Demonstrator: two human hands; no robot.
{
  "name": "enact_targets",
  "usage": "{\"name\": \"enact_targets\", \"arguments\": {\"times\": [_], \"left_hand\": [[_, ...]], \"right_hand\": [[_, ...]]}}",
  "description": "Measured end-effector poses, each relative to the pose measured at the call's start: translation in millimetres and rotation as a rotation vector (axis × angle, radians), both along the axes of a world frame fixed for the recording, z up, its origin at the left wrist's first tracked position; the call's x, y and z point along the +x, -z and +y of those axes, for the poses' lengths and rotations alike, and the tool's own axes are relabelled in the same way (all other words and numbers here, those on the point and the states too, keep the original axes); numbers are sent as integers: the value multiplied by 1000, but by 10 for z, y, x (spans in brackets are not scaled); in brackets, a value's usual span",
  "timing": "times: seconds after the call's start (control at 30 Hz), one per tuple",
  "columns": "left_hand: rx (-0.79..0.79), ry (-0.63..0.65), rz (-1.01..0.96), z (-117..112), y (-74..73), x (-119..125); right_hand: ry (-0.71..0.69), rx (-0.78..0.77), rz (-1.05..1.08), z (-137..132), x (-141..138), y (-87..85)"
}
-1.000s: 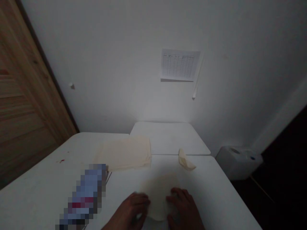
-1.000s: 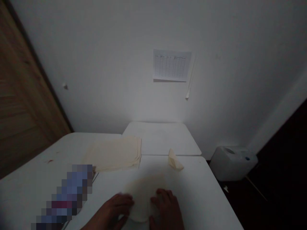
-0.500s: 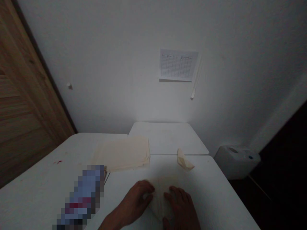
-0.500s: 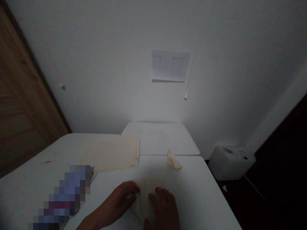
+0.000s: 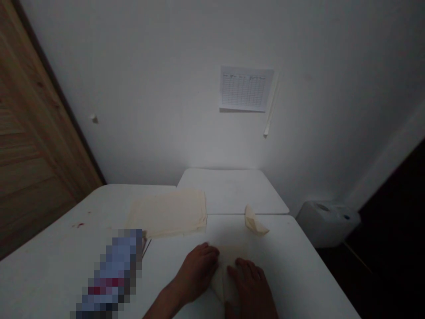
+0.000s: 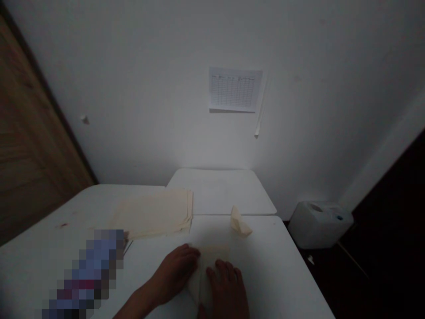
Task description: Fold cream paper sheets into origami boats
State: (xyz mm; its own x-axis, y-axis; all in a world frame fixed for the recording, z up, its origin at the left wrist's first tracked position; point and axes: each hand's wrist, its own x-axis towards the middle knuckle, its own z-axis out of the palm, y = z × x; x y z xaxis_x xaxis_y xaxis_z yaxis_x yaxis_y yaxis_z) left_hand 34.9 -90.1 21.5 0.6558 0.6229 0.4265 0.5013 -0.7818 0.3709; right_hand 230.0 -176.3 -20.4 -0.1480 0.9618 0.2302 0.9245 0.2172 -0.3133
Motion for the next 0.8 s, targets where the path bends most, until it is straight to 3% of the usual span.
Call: {"name": "enact_targets", "arguments": {"times": [0.47,0.8], "left_hand": [[-62,-70,-42,11,110,63],[-60,-82,-48,-33,57,69]], "right_hand": [[8,10,5,-6,25,41],[23,19,17,-38,15,41]]}}
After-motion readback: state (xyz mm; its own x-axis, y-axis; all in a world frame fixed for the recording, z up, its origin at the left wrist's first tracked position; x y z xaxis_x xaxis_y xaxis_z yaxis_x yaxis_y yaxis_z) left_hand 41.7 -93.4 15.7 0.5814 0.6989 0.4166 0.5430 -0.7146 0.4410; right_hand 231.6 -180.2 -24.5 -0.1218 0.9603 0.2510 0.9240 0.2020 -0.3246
